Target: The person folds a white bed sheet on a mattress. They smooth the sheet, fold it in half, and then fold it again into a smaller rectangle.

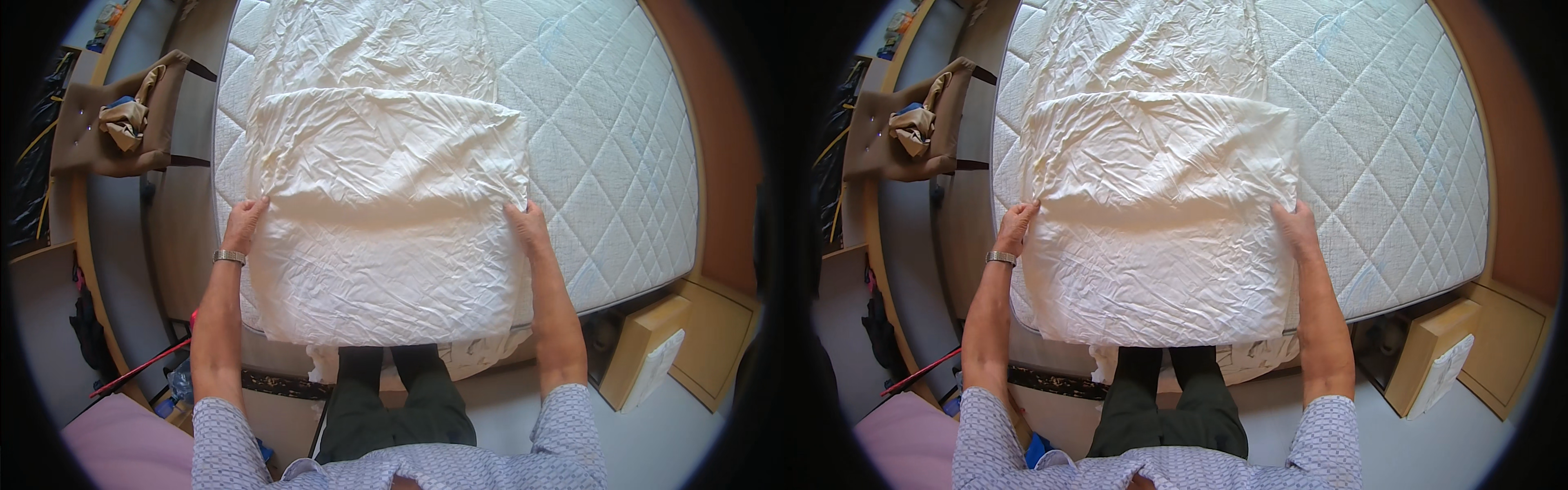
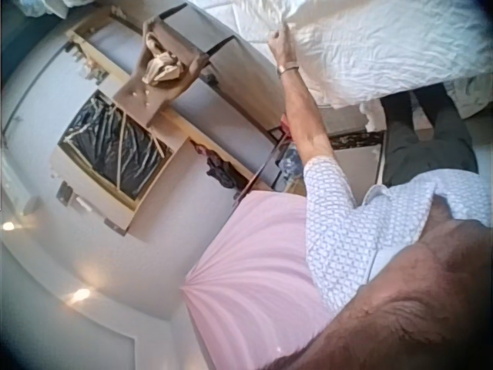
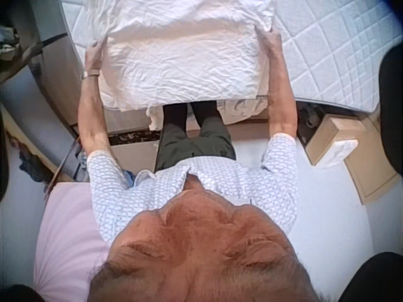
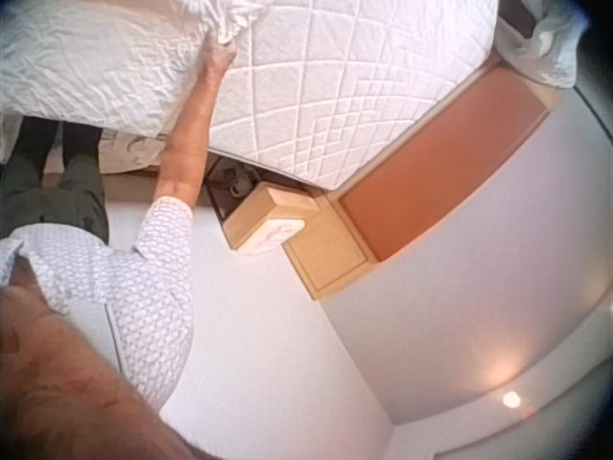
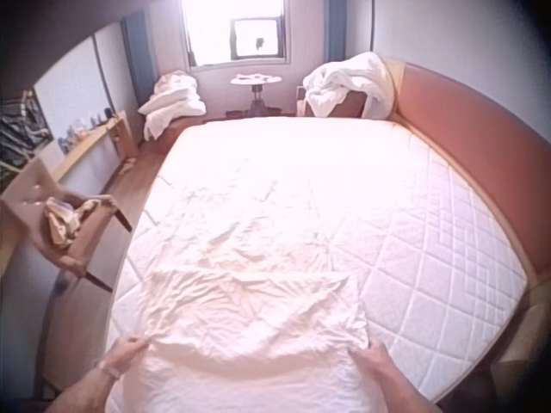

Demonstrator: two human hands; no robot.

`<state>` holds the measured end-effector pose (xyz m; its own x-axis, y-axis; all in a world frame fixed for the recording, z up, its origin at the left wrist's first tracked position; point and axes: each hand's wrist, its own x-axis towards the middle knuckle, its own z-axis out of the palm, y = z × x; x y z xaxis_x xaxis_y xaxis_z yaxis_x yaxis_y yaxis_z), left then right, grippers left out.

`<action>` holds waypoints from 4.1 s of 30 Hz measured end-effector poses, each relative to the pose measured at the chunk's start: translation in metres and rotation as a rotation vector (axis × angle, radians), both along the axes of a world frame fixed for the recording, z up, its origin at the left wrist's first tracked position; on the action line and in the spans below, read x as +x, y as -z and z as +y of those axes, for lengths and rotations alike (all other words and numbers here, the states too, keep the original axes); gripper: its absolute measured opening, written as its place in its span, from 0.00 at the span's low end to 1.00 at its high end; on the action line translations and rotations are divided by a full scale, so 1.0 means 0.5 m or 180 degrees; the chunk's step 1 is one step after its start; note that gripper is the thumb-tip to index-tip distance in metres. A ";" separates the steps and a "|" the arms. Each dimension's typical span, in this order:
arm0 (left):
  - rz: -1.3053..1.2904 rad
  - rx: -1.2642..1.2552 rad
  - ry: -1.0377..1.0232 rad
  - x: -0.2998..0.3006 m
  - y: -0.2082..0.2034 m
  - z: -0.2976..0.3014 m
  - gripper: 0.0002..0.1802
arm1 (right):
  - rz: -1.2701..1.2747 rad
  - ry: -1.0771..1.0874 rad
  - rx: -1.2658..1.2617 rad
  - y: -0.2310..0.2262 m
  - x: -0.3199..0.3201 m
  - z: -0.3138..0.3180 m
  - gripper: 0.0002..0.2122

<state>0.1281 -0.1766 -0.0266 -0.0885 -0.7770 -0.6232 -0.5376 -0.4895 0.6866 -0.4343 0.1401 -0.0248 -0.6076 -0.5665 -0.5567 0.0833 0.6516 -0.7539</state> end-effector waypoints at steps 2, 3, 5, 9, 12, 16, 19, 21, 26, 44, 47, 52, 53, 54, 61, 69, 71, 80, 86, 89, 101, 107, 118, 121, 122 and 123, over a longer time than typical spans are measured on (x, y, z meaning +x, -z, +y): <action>0.0283 0.0462 0.0142 0.007 -0.032 0.005 0.31 | -0.0703 0.0222 -0.0276 -0.020 0.006 0.008 0.18; 0.0284 0.0534 0.0198 0.011 -0.046 0.013 0.29 | -0.0704 0.0279 -0.0328 -0.025 0.011 0.011 0.18; 0.0410 0.0588 0.0308 0.017 -0.070 0.028 0.26 | -0.1037 0.0312 -0.0639 -0.036 0.018 0.023 0.17; 0.0640 0.0326 0.0532 0.039 -0.114 0.062 0.20 | -0.0396 0.0137 -0.0369 -0.052 0.022 0.042 0.17; 0.0621 -0.0027 0.0674 0.058 -0.150 0.087 0.18 | -0.0308 0.0230 -0.0445 -0.072 0.037 0.065 0.18; 0.0540 -0.0253 0.0749 0.111 -0.199 0.145 0.17 | -0.0429 0.0457 -0.0624 -0.115 0.086 0.144 0.18; 0.0603 -0.0081 0.0701 0.185 -0.217 0.216 0.17 | -0.0984 0.0579 -0.0964 -0.142 0.135 0.240 0.18; 0.0716 0.0224 0.0565 0.244 -0.212 0.278 0.17 | -0.1451 0.0524 -0.0631 -0.152 0.158 0.317 0.18; 0.0840 0.0827 0.0306 0.355 -0.153 0.402 0.16 | -0.1785 0.0510 0.0230 -0.095 0.220 0.476 0.19; -0.0531 -0.2711 0.2742 -0.084 -0.078 0.506 0.34 | 0.1711 -0.1245 -0.1487 -0.062 0.685 0.058 0.28; -0.1084 -0.2244 0.3331 -0.141 0.001 0.489 0.37 | 0.1820 -0.1711 -0.1432 0.021 0.697 0.038 0.27; -0.1983 -0.2581 0.2689 0.079 0.064 0.365 0.45 | 0.3013 -0.1456 0.0113 0.102 0.367 0.241 0.33; -0.2143 -0.2719 0.2714 0.131 0.066 0.336 0.45 | 0.3307 -0.1424 0.0532 0.095 0.301 0.293 0.33; -0.2247 -0.2701 0.2510 0.173 0.065 0.316 0.45 | 0.3438 -0.1247 0.0872 0.083 0.250 0.337 0.33; -0.1881 -0.3179 0.1738 0.165 0.003 0.287 0.43 | 0.3399 -0.0769 0.0158 0.003 0.313 0.265 0.32; -0.0434 -0.3506 0.3625 -0.232 0.067 0.343 0.37 | 0.2921 -0.1869 -0.1726 0.089 0.525 -0.112 0.28; -0.1167 -0.3349 0.3248 -0.175 0.084 0.228 0.38 | 0.3279 -0.1839 -0.1020 0.115 0.357 -0.094 0.30; -0.2615 -0.3266 0.2052 0.055 0.067 0.032 0.41 | 0.3568 -0.0664 0.0881 0.067 0.071 0.041 0.33; -0.0727 -0.3048 0.3268 -0.216 0.009 0.230 0.39 | 0.2586 -0.1522 -0.1940 0.009 0.449 -0.176 0.29; -0.0469 -0.3224 0.3562 -0.333 0.058 0.247 0.37 | 0.2405 -0.1853 -0.1861 0.060 0.507 -0.256 0.28; -0.3089 -0.2821 0.2341 -0.032 0.136 -0.150 0.38 | 0.3638 -0.0913 0.1030 0.107 -0.017 -0.056 0.30; -0.1807 -0.3777 0.1930 -0.092 0.046 -0.039 0.39 | 0.3633 -0.1002 -0.0206 0.041 0.192 -0.016 0.34; -0.2113 -0.2721 0.2829 0.112 0.092 0.226 0.39 | 0.3534 -0.1638 0.0327 0.130 0.274 0.188 0.29; -0.2451 -0.2474 0.2537 0.269 0.077 0.191 0.38 | 0.3608 -0.1257 0.0841 0.092 0.169 0.303 0.27; -0.2589 -0.2645 0.2448 0.296 0.071 0.186 0.37 | 0.3361 -0.1059 0.1179 0.072 0.153 0.327 0.26; -0.2812 -0.2506 0.2411 0.310 0.065 0.194 0.35 | 0.3218 -0.0853 0.0930 0.053 0.151 0.342 0.26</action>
